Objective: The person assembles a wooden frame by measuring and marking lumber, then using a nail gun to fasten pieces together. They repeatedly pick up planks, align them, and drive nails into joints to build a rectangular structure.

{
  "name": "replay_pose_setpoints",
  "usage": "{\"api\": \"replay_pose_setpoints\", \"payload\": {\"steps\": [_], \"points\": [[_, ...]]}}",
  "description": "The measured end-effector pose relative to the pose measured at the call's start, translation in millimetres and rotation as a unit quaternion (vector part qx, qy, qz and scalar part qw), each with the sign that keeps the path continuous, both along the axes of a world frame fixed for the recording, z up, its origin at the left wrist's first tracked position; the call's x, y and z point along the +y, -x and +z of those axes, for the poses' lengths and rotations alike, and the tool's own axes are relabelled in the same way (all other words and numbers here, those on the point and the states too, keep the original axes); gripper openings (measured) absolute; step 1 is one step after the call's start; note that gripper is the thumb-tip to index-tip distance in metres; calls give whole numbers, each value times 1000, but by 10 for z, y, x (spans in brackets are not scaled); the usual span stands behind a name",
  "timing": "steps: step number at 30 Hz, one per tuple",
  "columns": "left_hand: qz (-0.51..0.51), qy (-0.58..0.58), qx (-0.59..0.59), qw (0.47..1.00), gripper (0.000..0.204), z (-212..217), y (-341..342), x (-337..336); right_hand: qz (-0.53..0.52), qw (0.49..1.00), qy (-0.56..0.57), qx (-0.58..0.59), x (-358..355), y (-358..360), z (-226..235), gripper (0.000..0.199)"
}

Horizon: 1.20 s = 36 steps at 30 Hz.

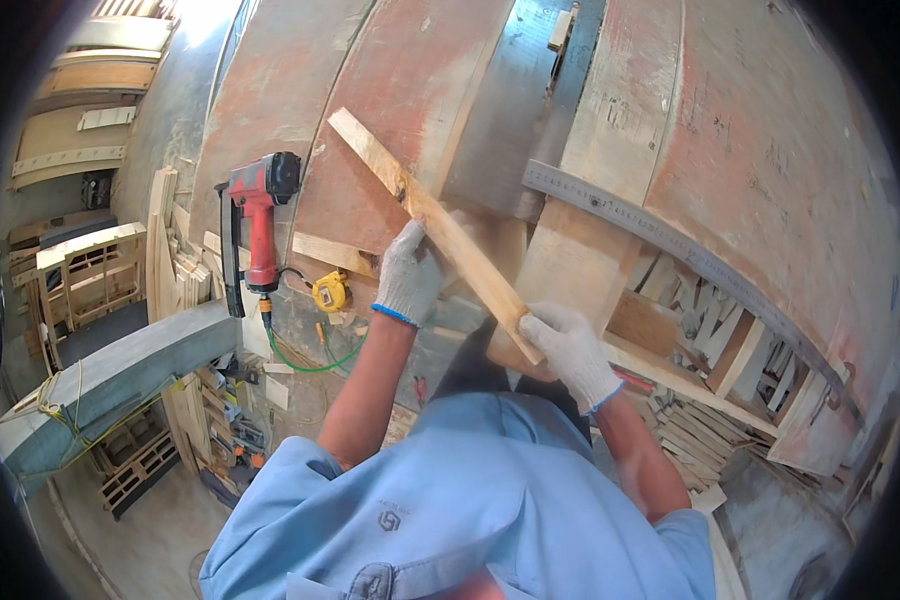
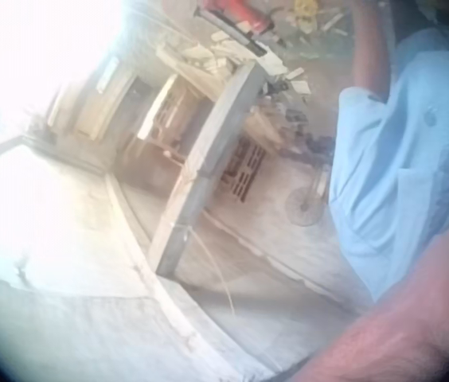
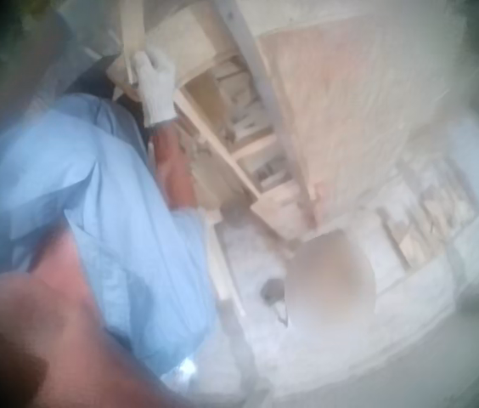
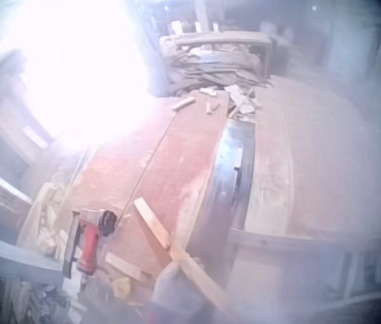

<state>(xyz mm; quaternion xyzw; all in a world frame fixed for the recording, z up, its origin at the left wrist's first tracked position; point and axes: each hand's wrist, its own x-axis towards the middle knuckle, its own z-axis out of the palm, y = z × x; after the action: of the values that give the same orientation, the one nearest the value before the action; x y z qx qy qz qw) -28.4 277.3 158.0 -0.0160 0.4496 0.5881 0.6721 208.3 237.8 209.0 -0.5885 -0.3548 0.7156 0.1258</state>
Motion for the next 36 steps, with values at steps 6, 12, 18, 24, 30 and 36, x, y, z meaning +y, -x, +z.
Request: {"api": "replay_pose_setpoints", "payload": {"steps": [6,12,18,24,30,36], "points": [[-20,-11,30,999,37,45,-189,-43,58,996,-60,-35,-151,-185,-268,36],[-30,-31,171,984,30,135,-332,-134,102,917,-324,-210,-177,101,47,53],[-56,-21,446,893,23,21,-298,-197,188,911,-314,-192,-51,359,-79,55],[-24,34,197,980,29,328,-147,-301,-45,886,313,341,228,249,115,50],[-27,4,-44,999,24,51,-219,-250,-41,938,259,228,280,261,110,46],[-92,-137,322,932,24,-451,-247,-307,132,974,-156,-95,272,278,73,43]]}}
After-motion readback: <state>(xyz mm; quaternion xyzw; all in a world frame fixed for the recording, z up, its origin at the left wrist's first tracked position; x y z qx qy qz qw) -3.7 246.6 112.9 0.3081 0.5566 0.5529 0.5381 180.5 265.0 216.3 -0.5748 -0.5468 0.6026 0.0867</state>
